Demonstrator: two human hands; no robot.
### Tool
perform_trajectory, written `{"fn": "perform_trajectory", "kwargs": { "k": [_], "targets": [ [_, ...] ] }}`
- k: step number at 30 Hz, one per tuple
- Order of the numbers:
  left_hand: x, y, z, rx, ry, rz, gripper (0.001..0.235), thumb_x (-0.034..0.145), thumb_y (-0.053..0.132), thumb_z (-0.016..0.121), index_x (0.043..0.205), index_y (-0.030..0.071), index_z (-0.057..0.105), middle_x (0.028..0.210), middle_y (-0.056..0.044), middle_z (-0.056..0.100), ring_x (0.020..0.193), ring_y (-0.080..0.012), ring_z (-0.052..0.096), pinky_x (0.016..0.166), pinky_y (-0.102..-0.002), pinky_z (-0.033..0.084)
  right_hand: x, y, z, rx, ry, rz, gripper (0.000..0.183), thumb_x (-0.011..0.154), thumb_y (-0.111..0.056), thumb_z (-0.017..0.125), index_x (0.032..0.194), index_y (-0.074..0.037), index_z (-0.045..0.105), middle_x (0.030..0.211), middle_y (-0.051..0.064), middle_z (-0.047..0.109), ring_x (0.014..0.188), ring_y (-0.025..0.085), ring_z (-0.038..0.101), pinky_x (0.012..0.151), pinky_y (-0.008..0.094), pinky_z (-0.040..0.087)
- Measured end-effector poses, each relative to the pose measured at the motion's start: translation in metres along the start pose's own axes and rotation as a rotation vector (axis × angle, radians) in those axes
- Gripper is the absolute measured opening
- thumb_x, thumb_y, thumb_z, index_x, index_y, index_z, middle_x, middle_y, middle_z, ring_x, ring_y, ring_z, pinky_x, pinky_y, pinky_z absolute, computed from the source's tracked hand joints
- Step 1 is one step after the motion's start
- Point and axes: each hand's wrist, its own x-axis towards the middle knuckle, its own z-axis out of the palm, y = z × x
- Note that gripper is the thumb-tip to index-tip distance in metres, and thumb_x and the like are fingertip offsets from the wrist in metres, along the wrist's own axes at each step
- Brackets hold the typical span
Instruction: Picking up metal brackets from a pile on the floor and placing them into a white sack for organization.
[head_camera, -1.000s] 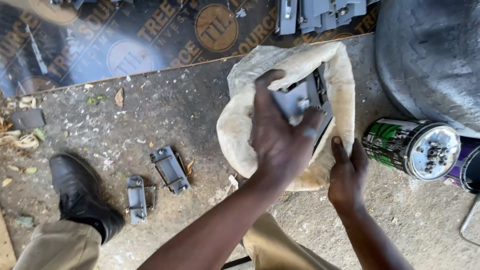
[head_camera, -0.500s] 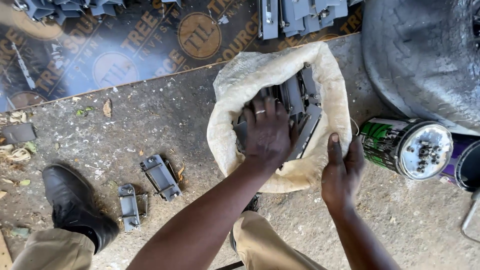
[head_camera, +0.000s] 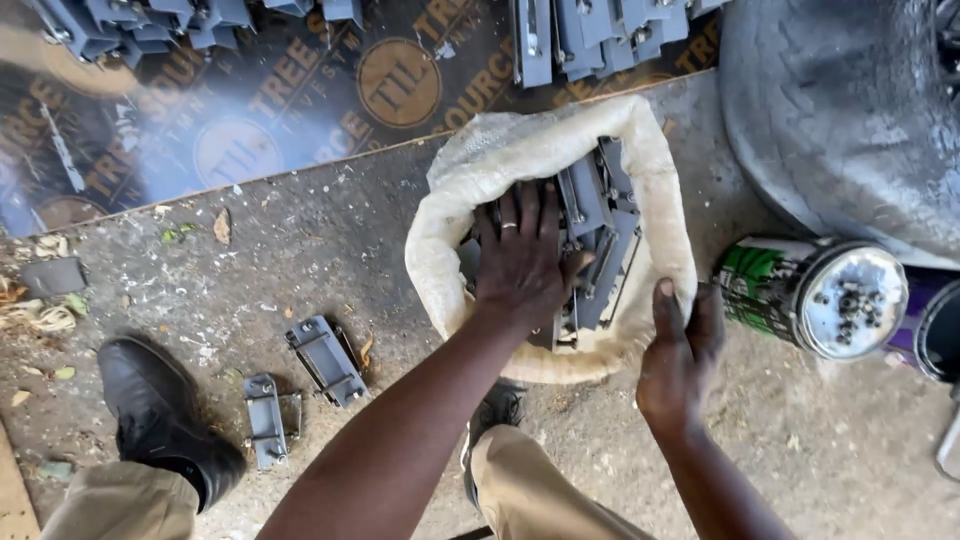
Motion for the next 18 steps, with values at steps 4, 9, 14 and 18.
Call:
{"fn": "perform_trajectory", "kwargs": {
  "k": [4, 9, 14, 18],
  "targets": [
    [-0.011, -0.001, -0.022, -0.210, 0.104, -0.016, 0.084, 0.097, 0.060, 0.044, 0.153, -0.002, 0.035, 0.145, -0.025, 0.044, 0.130, -0.0475, 0.047, 0.107, -0.064, 0.035, 0.004, 0.001, -0.009, -0.215, -0.024, -0.255, 0.036, 0.102, -0.015, 0.075, 0.122, -0.009, 0.046, 0.108, 0.006, 0.046, 0.109, 0.018, 0.043, 0.106, 0.039, 0.034],
    [-0.014, -0.039, -0.081, 0.045, 0.454, -0.353, 0.062, 0.098, 0.057, 0.056, 0.138, 0.010, 0.055, 0.133, -0.010, 0.060, 0.125, -0.0272, 0.053, 0.104, -0.045, 0.043, 0.019, -0.005, 0.002, -0.584, -0.167, -1.050, 0.030, 0.103, -0.024, 0.068, 0.120, 0.000, 0.065, 0.112, 0.015, 0.071, 0.102, 0.029, 0.063, 0.094, 0.040, 0.041],
    [0.001, -0.079, -0.092, -0.406, 0.190, -0.596, 0.060, 0.082, 0.033, 0.072, 0.125, -0.001, 0.050, 0.111, -0.027, 0.053, 0.107, -0.0490, 0.056, 0.086, -0.055, 0.045, 0.015, 0.000, 0.056, -0.804, -0.829, -1.134, 0.035, 0.096, -0.026, 0.061, 0.131, -0.019, 0.068, 0.146, 0.007, 0.060, 0.136, 0.032, 0.053, 0.109, 0.048, 0.037],
    [-0.007, -0.092, -0.068, -0.610, 0.450, -0.548, 0.016, 0.081, 0.011, 0.061, 0.090, 0.014, 0.073, 0.066, -0.005, 0.069, 0.069, -0.0384, 0.074, 0.059, -0.048, 0.056, 0.019, 0.028, 0.071, -0.914, -0.874, -1.186, 0.031, 0.098, -0.037, 0.058, 0.121, -0.020, 0.071, 0.148, -0.001, 0.059, 0.134, 0.024, 0.057, 0.115, 0.046, 0.030]
  ]
}}
